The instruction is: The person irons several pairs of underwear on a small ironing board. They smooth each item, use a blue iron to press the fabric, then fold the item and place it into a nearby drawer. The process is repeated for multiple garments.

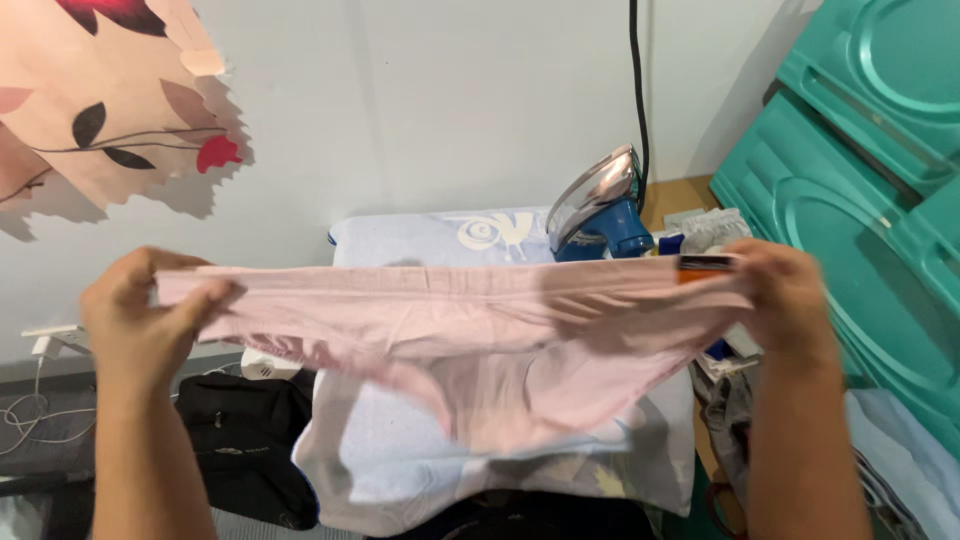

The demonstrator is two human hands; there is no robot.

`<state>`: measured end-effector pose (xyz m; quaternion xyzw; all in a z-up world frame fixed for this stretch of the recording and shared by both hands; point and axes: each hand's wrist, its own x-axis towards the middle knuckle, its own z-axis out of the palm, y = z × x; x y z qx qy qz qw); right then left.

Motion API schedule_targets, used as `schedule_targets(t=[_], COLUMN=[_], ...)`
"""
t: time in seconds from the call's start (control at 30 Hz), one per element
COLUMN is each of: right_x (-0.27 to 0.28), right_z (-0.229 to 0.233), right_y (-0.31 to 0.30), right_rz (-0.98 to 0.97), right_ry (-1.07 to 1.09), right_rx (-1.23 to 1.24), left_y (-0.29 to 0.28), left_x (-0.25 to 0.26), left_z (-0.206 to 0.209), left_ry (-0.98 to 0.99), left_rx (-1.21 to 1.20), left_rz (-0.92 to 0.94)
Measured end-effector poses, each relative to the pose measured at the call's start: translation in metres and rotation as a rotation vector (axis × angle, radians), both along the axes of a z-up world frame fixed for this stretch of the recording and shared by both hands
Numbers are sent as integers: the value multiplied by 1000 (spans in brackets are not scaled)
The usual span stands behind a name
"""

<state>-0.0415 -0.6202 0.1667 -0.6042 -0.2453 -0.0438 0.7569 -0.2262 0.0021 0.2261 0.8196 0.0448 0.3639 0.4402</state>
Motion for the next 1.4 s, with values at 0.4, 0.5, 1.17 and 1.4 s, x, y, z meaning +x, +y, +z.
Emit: schedule_targets(t=[0.4, 0.5, 1.17, 1.4], right_x=[64, 73, 23, 49], right_z=[-154, -185, -147, -193], right_y=[49, 40, 127, 103], right_rz=[-117, -126, -496, -530], right_ry=[201, 410, -265, -141], right_rx=[-531, -206, -1120, -1128], left_y=[2, 2, -12, -2], left_x=[128, 132, 137, 144], left_z=[-172, -187, -178, -189], left_ry=[472, 520, 613, 478], left_rx=[-441, -399, -319, -233], left_rz=[-474, -359, -276, -229])
